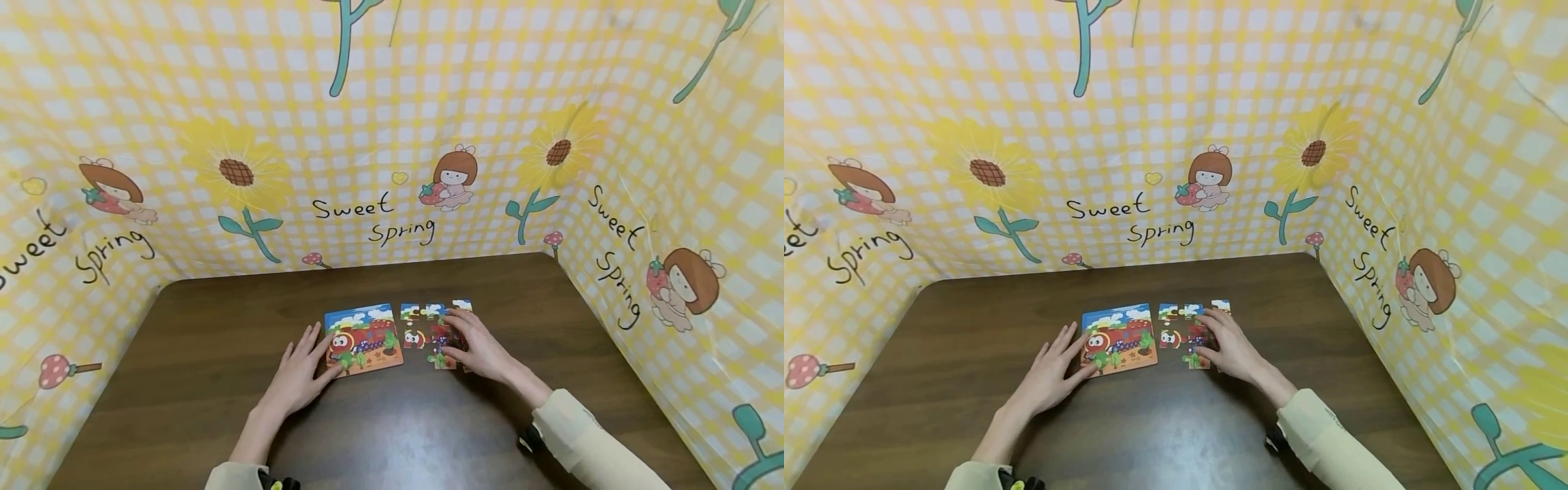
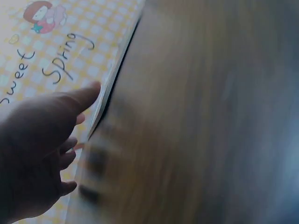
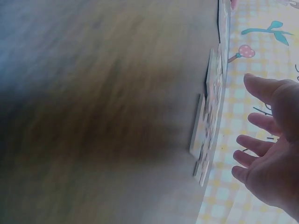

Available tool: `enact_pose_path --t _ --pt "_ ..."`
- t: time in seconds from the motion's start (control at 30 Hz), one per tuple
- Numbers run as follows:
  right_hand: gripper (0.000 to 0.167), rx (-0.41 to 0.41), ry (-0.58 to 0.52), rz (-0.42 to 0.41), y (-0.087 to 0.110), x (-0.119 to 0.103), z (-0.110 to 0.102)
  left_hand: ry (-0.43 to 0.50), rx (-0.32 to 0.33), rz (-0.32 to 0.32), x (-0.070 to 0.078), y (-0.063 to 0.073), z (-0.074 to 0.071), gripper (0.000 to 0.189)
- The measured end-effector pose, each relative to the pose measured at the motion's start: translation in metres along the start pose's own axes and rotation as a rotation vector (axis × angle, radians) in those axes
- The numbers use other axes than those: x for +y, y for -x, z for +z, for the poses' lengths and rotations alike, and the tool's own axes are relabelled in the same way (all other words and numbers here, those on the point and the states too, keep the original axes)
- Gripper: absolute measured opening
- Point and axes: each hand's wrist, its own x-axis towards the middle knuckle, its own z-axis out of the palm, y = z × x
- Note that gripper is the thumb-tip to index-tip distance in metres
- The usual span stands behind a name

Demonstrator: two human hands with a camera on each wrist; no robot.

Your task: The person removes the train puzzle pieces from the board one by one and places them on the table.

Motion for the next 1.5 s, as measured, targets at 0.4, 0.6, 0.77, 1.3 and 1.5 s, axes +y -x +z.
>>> enact_pose_path --t 0.4,0.6,0.77,1.3,1.5 --pt "0.061 -0.047 -0.015 -0.015 -0.017 -0.018 0.012 -0.016 -0.057 -0.005 -0.012 0.004 -0.007 0.08" --pt "0.06 -0.078 -0.032 -0.013 -0.026 -0.03 0.022 -0.019 -0.061 -0.008 -0.014 0.008 -0.012 0.077" --pt "0.06 -0.118 -0.04 -0.054 -0.038 -0.043 0.031 -0.01 -0.057 0.001 -0.015 0.008 -0.012 0.076" --pt "0.044 -0.261 0.003 -0.135 -0.091 -0.072 0.07 -0.021 -0.097 0.009 -0.026 0.013 -0.015 0.088" --pt "0.039 -0.267 0.028 -0.155 -0.108 -0.081 0.084 -0.014 -0.107 0.045 -0.029 0.011 -0.019 0.074"
